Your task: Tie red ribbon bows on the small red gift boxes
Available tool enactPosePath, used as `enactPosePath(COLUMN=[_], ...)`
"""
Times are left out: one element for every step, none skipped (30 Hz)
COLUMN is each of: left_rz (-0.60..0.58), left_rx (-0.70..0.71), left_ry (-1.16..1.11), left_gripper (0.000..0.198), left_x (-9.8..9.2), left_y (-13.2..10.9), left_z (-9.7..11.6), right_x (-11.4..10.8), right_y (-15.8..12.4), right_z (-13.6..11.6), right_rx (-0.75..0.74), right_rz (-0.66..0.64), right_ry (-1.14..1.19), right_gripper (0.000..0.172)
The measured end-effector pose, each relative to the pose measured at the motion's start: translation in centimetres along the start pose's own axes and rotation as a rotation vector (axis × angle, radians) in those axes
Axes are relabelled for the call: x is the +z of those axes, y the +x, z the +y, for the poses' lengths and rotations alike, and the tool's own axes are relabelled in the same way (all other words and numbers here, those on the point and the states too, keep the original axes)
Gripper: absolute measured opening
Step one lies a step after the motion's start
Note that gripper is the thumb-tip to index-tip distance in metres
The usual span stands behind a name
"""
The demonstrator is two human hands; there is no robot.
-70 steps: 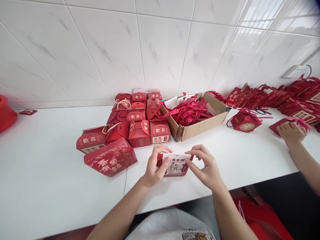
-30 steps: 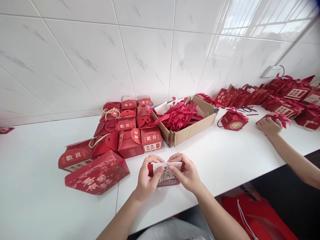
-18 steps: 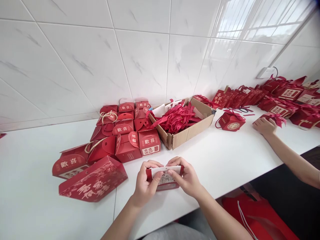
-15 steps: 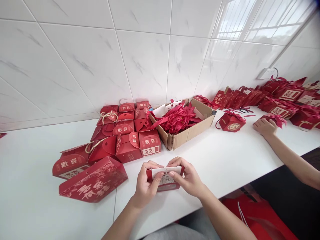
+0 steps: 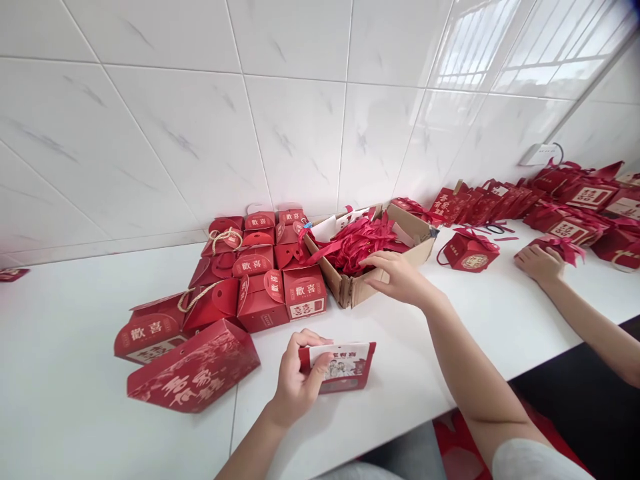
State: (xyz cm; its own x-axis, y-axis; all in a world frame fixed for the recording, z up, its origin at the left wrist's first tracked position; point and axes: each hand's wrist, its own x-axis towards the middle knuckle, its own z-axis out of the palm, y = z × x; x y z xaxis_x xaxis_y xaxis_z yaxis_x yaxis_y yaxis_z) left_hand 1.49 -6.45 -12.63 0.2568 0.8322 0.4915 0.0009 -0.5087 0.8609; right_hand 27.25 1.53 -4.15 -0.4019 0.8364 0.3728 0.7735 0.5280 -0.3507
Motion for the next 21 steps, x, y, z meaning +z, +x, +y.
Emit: enactPosePath(left_rz=[-0.001,-0.001,0.0,0.002,0.006,0.009,0.011,0.013,0.014,0.016,0.019,0.021,0.023,0.025,0.027,0.029,0.031,0.032,0.032,0.03,0.028], left_rx=[-0.002,-0.006,-0.009,-0.011,-0.014,-0.015,-0.016,-0.015,-0.013,-0.01,-0.004,0.002,0.008,0.011,0.013,0.016,0.017,0.018,0.021,0.023,0.024], left_ry=[-0.004,-0.008,-0.011,-0.013,-0.015,-0.015,-0.016,-0.015,-0.013,-0.011,-0.008,-0.004,0.0,0.003,0.006,0.009,0.011,0.012,0.013,0.013,0.013], left_gripper=[0.012,0.012,0.012,0.012,0.013,0.013,0.013,0.013,0.013,0.013,0.014,0.014,0.014,0.014,0.014,0.014,0.014,0.014,0.014,0.014,0.014], left_x=[0.0,0.0,0.0,0.0,0.1,0.1,0.1,0.1,0.1,0.1,0.1,0.1,0.1,0.1,0.1,0.1,0.1,0.1,0.1,0.1,0.1], left_y=[0.0,0.0,0.0,0.0,0.0,0.0,0.0,0.0,0.0,0.0,0.1,0.1,0.2,0.2,0.3,0.3,0.4,0.4,0.4,0.4,0.4], left_z=[-0.1,-0.1,-0.2,-0.2,-0.3,-0.3,-0.3,-0.2,-0.1,0.0,0.1,0.1,0.2,0.3,0.3,0.4,0.4,0.4,0.3,0.3,0.3], right_x=[0.3,0.7,1.1,1.6,2.0,2.4,2.8,3.1,3.3,3.5,3.7,3.8,3.9,3.9,4.0,4.0,3.9,3.9,3.8,3.8,3.6], right_y=[0.0,-0.2,-0.4,-0.7,-1.1,-1.5,-2.0,-2.5,-3.0,-3.4,-3.8,-4.2,-4.5,-4.7,-4.8,-4.9,-4.9,-4.8,-4.7,-4.5,-4.3], right_z=[0.1,0.2,0.3,0.3,0.4,0.5,0.7,0.7,0.7,0.7,0.6,0.4,0.1,-0.2,-0.5,-0.7,-0.9,-1.0,-1.1,-1.1,-1.1], right_rx=[-0.003,-0.004,-0.003,0.001,0.008,0.015,0.02,0.024,0.028,0.03,0.03,0.031,0.034,0.041,0.05,0.061,0.072,0.08,0.085,0.087,0.089], right_rz=[-0.028,-0.034,-0.026,-0.005,0.025,0.057,0.084,0.11,0.138,0.164,0.183,0.193,0.193,0.183,0.167,0.145,0.122,0.098,0.074,0.048,0.024], right_ry=[0.002,0.011,0.023,0.036,0.048,0.059,0.067,0.07,0.068,0.062,0.054,0.044,0.029,0.011,-0.011,-0.035,-0.06,-0.084,-0.104,-0.118,-0.127], right_gripper=[0.021,0.018,0.015,0.012,0.011,0.009,0.008,0.008,0.007,0.007,0.007,0.007,0.008,0.008,0.009,0.01,0.011,0.012,0.013,0.013,0.013])
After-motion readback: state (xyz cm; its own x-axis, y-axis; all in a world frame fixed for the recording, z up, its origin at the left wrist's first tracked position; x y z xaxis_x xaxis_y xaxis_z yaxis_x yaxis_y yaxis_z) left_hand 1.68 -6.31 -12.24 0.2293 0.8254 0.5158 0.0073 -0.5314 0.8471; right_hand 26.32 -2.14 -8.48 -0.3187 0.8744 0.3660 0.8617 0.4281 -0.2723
